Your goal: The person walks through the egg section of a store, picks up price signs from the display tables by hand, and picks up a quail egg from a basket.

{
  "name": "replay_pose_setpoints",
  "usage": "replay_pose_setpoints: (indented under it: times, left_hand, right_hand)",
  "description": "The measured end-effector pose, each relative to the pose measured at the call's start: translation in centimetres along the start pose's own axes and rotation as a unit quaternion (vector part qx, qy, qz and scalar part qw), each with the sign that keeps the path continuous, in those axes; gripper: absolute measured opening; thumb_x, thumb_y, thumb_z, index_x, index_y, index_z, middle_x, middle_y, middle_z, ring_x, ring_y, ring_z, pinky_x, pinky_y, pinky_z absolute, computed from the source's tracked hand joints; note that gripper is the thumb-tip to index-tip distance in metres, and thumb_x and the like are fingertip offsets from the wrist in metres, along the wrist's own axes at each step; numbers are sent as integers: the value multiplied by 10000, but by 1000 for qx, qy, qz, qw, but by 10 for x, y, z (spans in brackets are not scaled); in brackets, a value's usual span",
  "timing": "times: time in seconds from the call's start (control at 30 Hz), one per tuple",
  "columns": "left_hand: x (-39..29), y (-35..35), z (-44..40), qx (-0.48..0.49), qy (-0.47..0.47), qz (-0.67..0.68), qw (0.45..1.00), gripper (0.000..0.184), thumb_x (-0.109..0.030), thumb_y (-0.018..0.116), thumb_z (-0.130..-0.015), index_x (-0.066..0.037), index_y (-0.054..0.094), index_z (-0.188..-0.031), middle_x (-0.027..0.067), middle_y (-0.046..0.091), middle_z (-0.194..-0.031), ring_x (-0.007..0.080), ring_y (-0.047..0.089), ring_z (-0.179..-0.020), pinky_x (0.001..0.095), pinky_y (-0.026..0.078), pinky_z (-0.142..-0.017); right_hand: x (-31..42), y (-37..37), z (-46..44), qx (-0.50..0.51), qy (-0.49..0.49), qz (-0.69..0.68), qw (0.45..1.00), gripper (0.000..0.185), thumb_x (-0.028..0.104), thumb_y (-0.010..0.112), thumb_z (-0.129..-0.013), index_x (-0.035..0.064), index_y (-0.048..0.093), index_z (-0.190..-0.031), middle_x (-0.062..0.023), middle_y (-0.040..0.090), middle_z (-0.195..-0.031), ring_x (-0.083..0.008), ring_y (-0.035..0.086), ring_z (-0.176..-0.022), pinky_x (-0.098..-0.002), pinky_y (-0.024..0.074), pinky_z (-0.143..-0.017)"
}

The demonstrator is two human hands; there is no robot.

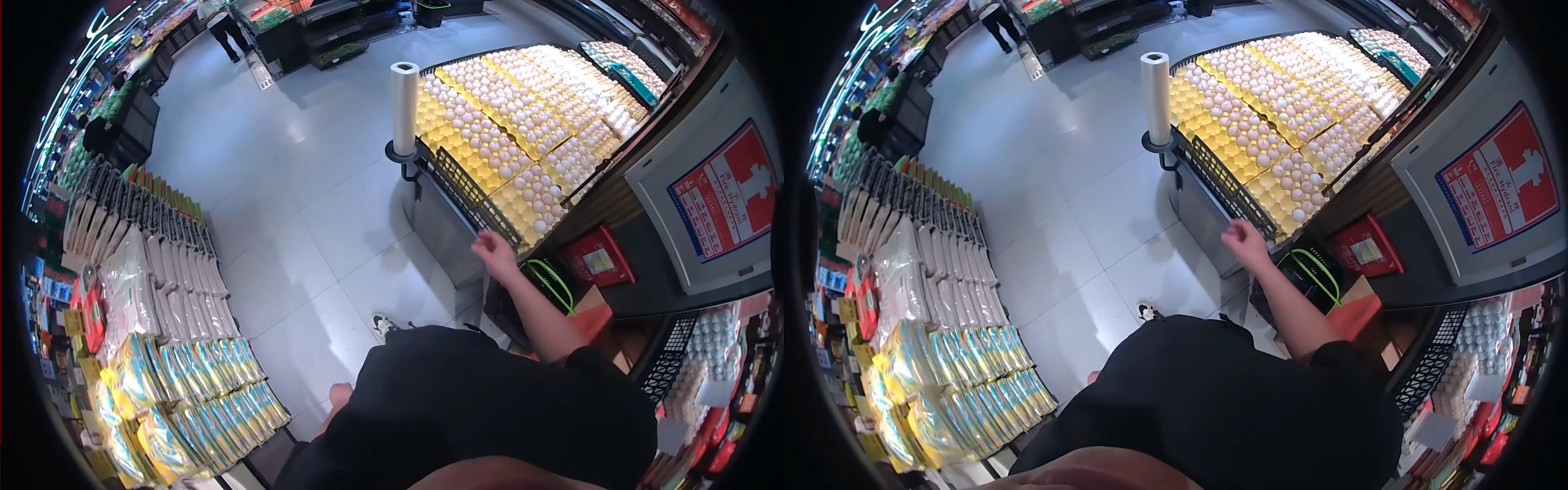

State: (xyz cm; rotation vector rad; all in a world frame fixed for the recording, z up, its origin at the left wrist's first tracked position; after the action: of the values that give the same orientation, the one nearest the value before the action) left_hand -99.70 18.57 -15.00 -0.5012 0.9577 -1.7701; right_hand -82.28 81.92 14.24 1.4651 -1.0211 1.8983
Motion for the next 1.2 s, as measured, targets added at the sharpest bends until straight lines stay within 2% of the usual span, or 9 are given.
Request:
replay_pose_setpoints:
  times: [0.07,0.1,0.17,0.3,0.47,0.73,0.97,1.17,1.2]
  left_hand:
    - [13,-53,-43,-72,-43,135,987,227,-172,546,-816,-6,682,-890,188,694,-875,310,679,-888,392,531,-782]
    - [24,-83,-64,-119,-105,281,947,222,-165,549,-820,10,672,-880,193,691,-872,308,679,-883,387,528,-782]
    - [19,-142,-104,-157,-62,320,932,219,-153,578,-827,34,643,-922,184,691,-857,285,680,-847,374,526,-765]
    - [10,-218,-166,-137,-46,401,905,255,-145,609,-842,23,619,-1034,128,690,-864,213,658,-788,321,515,-744]
    - [-36,-262,-215,-109,23,452,885,265,-131,613,-862,16,606,-1083,99,677,-897,158,628,-762,279,499,-719]
    - [-213,-482,-230,-78,204,446,868,322,-150,645,-875,1,577,-1150,113,655,-1029,145,635,-832,291,505,-772]
    - [-474,-694,-207,-111,513,283,803,526,-150,760,-760,-32,538,-1222,115,603,-1152,214,605,-1008,340,482,-875]
    - [-624,-731,-192,-147,565,234,777,858,-241,861,-667,1,402,-1350,143,559,-1225,255,559,-1150,378,437,-995]
    - [-638,-721,-197,-94,569,250,778,877,-245,871,-655,7,399,-1349,141,559,-1229,254,555,-1162,376,433,-1003]
  right_hand:
    - [80,23,-49,-42,-60,9,997,503,175,752,-811,-11,538,-1226,-75,632,-1046,-133,598,-915,-275,494,-840]
    - [108,34,-73,-63,-90,-24,994,536,183,755,-808,-13,521,-1248,-73,633,-1034,-137,596,-917,-271,489,-847]
    - [159,50,-123,-83,-140,45,986,624,230,772,-780,-16,490,-1279,-95,619,-1100,-166,592,-976,-295,480,-890]
    - [276,78,-171,-151,-233,116,954,724,293,779,-749,17,453,-1334,-159,576,-1232,-254,554,-1156,-370,445,-985]
    - [290,88,-262,-143,-185,122,964,864,347,813,-701,27,395,-1386,-174,523,-1315,-275,488,-1251,-394,412,-1037]
    - [264,105,-330,-24,-209,84,974,840,247,797,-702,13,385,-1396,-174,501,-1354,-292,464,-1286,-389,360,-1096]
    - [251,120,-349,78,-175,-48,980,811,164,796,-660,5,430,-1365,-106,513,-1336,-212,469,-1272,-359,332,-1111]
    - [227,130,-361,9,-141,-163,976,852,205,841,-593,10,452,-1326,-92,539,-1280,-189,498,-1219,-356,352,-1080]
    - [227,130,-361,-2,-127,-178,976,861,224,875,-574,20,461,-1301,-92,543,-1266,-183,504,-1207,-347,363,-1065]
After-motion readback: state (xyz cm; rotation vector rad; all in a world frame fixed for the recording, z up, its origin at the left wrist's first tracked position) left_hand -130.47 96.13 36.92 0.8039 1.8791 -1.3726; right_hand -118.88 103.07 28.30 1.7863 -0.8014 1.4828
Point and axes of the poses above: each hand's wrist, its own z-axis away from the middle knuckle, its own y-axis out of the palm, x = y × z, the point moved 10 cm from there along -z, towards the middle knuckle
